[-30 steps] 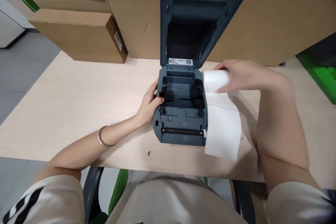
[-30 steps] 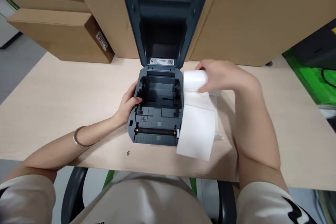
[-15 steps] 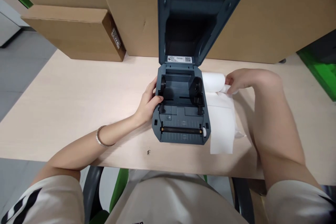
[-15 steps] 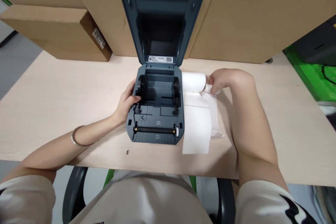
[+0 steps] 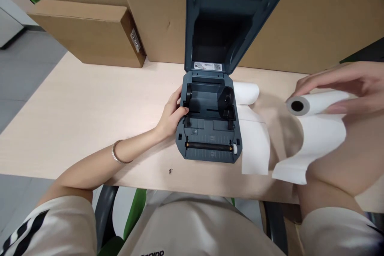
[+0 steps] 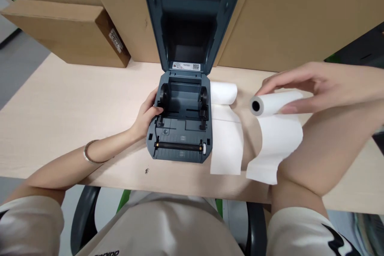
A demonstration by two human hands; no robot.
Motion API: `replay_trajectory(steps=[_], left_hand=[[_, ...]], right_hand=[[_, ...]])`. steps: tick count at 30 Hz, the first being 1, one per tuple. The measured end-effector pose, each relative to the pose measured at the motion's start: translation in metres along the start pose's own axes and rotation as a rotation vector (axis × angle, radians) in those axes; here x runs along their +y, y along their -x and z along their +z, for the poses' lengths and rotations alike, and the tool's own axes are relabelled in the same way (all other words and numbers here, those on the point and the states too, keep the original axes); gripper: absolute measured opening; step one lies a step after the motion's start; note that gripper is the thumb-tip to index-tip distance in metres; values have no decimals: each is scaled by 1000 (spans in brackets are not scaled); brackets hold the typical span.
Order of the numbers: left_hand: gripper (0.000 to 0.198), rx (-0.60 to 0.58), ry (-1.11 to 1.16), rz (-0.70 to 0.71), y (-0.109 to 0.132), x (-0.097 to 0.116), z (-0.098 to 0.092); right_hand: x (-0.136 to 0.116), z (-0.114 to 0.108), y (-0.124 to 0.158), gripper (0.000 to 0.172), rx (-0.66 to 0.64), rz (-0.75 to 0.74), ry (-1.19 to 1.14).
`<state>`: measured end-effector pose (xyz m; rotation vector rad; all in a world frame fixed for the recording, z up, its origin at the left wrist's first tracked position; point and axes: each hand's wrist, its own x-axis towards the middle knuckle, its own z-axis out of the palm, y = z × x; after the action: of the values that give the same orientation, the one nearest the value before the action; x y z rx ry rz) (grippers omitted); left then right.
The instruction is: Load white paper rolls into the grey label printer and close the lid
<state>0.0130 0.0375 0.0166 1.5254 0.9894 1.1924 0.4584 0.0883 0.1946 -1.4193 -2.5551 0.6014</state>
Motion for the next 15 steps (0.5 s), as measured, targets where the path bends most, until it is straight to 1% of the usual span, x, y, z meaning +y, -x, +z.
replay_trajectory(steps=[1,2,5,6,8,10,12,15], left_hand=[[78,-2,0,0,0,0,0],[78,-4,1,-1,0,0,0],[78,-20,3,-5,-1,-1,-1],[77,-23,7,-6,-1,-2,-1],[77,-24,15,-3,-2,-3,-1],[77,-22,20,0,-2,-4,-1],[78,-22,18,3,-2,-4,0],[78,-23,17,-3,-2,-3,0]], right_hand=[[-14,6,-6,62,-145,-28,-85],[-30,14,-13,58,-217,-40,-153],[-79,45,-41,58,-53,-90,-170],[-93,56,-49,57,-11,-94,-198],[-113,77,-63,51,51,-125,-224],[-122,94,-71,41,98,-181,-184],[-123,108,-78,33,137,-228,-89],[-120,125,-86,31,213,-239,76]])
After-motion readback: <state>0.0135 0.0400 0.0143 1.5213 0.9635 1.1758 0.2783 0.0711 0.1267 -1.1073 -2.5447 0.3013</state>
